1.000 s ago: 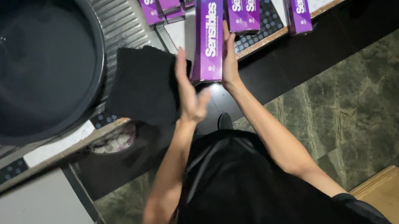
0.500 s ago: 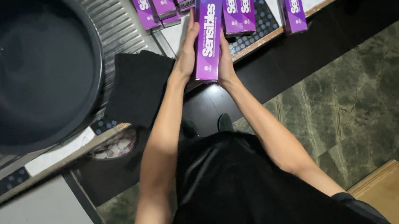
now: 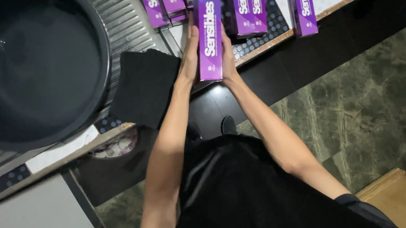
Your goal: The person is cleaning and organizing hair color boxes by picking them up, opening them to check the contents, and arranging them on a counter.
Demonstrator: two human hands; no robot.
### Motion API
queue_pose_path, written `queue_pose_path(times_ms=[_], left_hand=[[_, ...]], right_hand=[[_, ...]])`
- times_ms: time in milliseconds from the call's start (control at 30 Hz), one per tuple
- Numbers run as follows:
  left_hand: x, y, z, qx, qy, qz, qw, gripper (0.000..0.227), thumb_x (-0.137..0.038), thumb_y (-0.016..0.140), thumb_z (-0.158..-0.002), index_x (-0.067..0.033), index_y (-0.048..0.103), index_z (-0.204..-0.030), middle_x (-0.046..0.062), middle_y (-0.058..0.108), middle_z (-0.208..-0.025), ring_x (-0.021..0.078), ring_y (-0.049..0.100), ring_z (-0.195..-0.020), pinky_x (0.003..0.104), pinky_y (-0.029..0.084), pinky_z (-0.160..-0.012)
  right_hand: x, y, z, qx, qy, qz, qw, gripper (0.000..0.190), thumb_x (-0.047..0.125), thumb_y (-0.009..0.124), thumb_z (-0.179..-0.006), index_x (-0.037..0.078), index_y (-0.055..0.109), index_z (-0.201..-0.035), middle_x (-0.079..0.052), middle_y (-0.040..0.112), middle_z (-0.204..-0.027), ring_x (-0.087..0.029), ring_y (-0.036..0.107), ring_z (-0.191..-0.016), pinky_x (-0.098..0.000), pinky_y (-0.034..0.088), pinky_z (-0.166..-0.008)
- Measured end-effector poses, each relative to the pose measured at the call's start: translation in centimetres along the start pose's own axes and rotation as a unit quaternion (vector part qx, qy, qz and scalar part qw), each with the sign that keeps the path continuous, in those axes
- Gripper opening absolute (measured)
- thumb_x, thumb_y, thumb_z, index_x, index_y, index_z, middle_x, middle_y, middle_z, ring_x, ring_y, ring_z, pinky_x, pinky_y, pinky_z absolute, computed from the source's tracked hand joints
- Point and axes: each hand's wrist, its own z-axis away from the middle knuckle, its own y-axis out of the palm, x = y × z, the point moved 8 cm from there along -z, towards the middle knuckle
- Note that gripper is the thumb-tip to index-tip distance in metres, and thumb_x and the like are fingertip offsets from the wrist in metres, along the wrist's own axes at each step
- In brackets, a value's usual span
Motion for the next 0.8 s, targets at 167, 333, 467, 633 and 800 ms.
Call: queue_pose_path(times_ms=[167, 333, 467, 633, 800], left_hand=[[0.9, -0.9, -0.7, 0.000, 0.009, 0.016, 1.000, 0.085, -0.069, 0.047, -0.098, -0.0211, 0.018, -0.161, 0.020, 0.050, -0.149, 0.0323, 0.057, -0.134, 0.050, 0.052, -0.113], [1.1, -1.1, -2.1, -0.003, 0.043, -0.006, 0.999, 0.082, -0.069, 0.048, -0.099, -0.0210, 0.022, -0.160, 0.020, 0.055, -0.143, 0.0319, 0.062, -0.127, 0.051, 0.057, -0.109], [0.6, -0.8, -2.4, -0.029, 0.046, -0.045, 0.998, 0.085, -0.068, 0.044, -0.100, -0.0182, 0.017, -0.163, 0.016, 0.044, -0.158, 0.0300, 0.050, -0.143, 0.048, 0.045, -0.120], [-0.6, 0.2, 1.1, -0.056, 0.031, -0.085, 0.994, 0.092, -0.072, 0.042, -0.097, -0.0138, 0.017, -0.163, 0.015, 0.032, -0.167, 0.0323, 0.035, -0.154, 0.054, 0.031, -0.126], [-0.6, 0.9, 8.6, -0.091, 0.108, -0.148, 0.979, 0.068, -0.039, 0.040, -0.114, -0.0065, 0.011, -0.166, 0.021, 0.008, -0.172, 0.0348, 0.005, -0.160, 0.051, 0.002, -0.132]], right_hand=[[-0.6, 0.4, -0.9, 0.007, 0.015, 0.000, 1.000, 0.058, 0.052, 0.046, -0.102, 0.009, 0.052, -0.140, -0.010, 0.068, -0.108, -0.018, 0.067, -0.092, -0.0327, 0.056, -0.086], [-0.1, -0.5, -2.3, 0.009, -0.002, 0.054, 0.998, 0.058, 0.053, 0.042, -0.102, 0.010, 0.053, -0.140, -0.010, 0.070, -0.110, -0.020, 0.069, -0.095, -0.0355, 0.058, -0.089], [1.1, -0.6, -2.4, 0.018, -0.002, 0.041, 0.999, 0.057, 0.051, 0.044, -0.103, 0.011, 0.049, -0.144, -0.011, 0.068, -0.121, -0.021, 0.067, -0.109, -0.0362, 0.054, -0.101], [3.3, 0.8, 0.6, 0.068, -0.044, 0.037, 0.996, 0.085, 0.068, 0.034, -0.101, 0.017, 0.010, -0.165, -0.013, 0.037, -0.166, -0.027, 0.049, -0.147, -0.0471, 0.044, -0.123], [3.7, -2.2, 6.5, -0.059, -0.121, 0.145, 0.980, 0.055, 0.043, 0.036, -0.115, 0.007, 0.045, -0.156, -0.011, 0.043, -0.160, -0.021, 0.041, -0.147, -0.0393, 0.039, -0.120]])
